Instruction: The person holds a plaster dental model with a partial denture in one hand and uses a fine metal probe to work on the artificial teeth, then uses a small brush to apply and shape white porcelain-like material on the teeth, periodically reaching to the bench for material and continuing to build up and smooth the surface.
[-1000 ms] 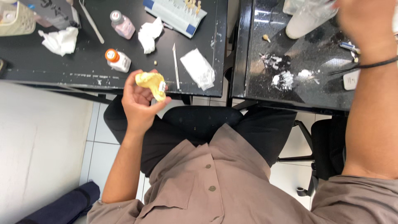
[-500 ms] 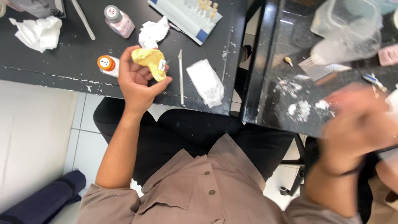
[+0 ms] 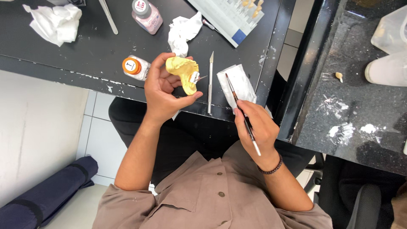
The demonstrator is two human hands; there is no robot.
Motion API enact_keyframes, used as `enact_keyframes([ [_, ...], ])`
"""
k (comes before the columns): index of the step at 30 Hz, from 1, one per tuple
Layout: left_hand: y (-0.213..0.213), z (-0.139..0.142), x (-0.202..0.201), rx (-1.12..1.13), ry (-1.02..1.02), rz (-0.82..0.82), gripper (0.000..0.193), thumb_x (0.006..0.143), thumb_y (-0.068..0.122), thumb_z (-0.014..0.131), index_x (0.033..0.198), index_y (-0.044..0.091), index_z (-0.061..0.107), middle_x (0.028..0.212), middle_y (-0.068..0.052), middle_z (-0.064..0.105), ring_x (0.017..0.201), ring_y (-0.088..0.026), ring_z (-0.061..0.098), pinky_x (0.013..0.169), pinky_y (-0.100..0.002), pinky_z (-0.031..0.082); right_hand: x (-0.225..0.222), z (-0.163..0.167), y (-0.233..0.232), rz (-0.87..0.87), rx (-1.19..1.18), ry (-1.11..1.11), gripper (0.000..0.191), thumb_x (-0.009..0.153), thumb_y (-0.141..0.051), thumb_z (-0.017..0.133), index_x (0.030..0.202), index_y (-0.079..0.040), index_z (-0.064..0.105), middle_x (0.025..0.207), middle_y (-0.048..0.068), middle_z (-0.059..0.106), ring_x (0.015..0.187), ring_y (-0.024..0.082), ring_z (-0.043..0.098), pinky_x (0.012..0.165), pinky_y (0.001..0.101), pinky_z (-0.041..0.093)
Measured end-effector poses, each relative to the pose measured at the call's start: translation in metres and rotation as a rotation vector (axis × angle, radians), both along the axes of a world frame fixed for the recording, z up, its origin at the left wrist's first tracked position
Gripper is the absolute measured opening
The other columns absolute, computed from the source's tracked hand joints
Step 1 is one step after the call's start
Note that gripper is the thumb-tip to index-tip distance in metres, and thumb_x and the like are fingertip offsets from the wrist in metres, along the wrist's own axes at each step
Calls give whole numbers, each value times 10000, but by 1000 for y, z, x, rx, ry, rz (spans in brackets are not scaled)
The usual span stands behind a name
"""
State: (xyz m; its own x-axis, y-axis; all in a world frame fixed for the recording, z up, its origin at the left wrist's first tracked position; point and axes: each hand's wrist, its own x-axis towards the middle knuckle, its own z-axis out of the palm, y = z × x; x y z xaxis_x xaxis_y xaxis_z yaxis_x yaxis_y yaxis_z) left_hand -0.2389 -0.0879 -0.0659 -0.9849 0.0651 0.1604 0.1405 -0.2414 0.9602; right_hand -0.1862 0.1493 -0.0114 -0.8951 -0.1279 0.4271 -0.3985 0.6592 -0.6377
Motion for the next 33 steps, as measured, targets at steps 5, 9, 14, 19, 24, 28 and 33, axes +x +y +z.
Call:
enact_keyframes([
  [5, -3, -4, -2, 16, 22, -7, 918, 793, -105, 909, 1503, 40, 346, 1483, -237, 617, 1232, -237, 700, 1063, -358, 629, 0, 0, -1, 30, 69, -6, 229, 819, 68, 771, 1028, -3, 709, 985, 131, 703, 867, 288, 708, 770, 350, 572],
  [9, -5, -4, -3, -2, 22, -14, 913, 790, -102, 910, 1500, 37, 353, 1481, -234, 620, 1222, -227, 700, 1053, -353, 631, 2, 3, 0, 23, 55, -45, 232, 802, 74, 775, 1008, -24, 729, 1032, 130, 678, 856, 254, 719, 755, 314, 591],
  [14, -3, -2, -5, -23, 37, -10, 901, 800, -86, 908, 1496, 38, 348, 1478, -221, 618, 1290, -228, 692, 1070, -348, 632, 5, 12, 4, 74, 50, -100, 211, 784, 60, 752, 964, -35, 698, 1025, 123, 666, 857, 255, 711, 744, 331, 582],
  [19, 2, -2, -2, -78, 39, -3, 879, 814, -72, 906, 1493, 35, 358, 1479, -209, 620, 1298, -223, 684, 1063, -335, 632, 23, 31, 24, 34, -37, -73, 129, 916, 50, 674, 1040, 16, 682, 1032, 164, 709, 889, 253, 735, 778, 321, 591],
  [24, 12, 6, 3, -160, 136, 27, 856, 840, -73, 896, 1496, 53, 362, 1525, -197, 580, 1312, -226, 681, 1064, -338, 635, 49, 38, 64, -31, -343, -95, 139, 967, 7, 556, 1050, 63, 652, 965, 190, 716, 860, 225, 736, 808, 319, 623],
  [28, 28, 21, 23, -252, 197, 22, 837, 822, -77, 888, 1476, 68, 386, 1562, -203, 544, 1337, -230, 662, 1064, -349, 638, 73, 26, 101, -93, -578, -61, 167, 1023, 34, 747, 1005, 26, 581, 927, 197, 704, 790, 213, 696, 756, 304, 600],
  [33, 50, 48, 79, -249, 306, -136, 806, 854, -120, 875, 1466, 91, 395, 1556, -211, 522, 1357, -223, 607, 1104, -352, 584, 101, 18, 140, -16, -1203, -129, 117, 985, 40, 665, 1096, 7, 644, 954, 182, 736, 791, 224, 724, 683, 324, 638],
])
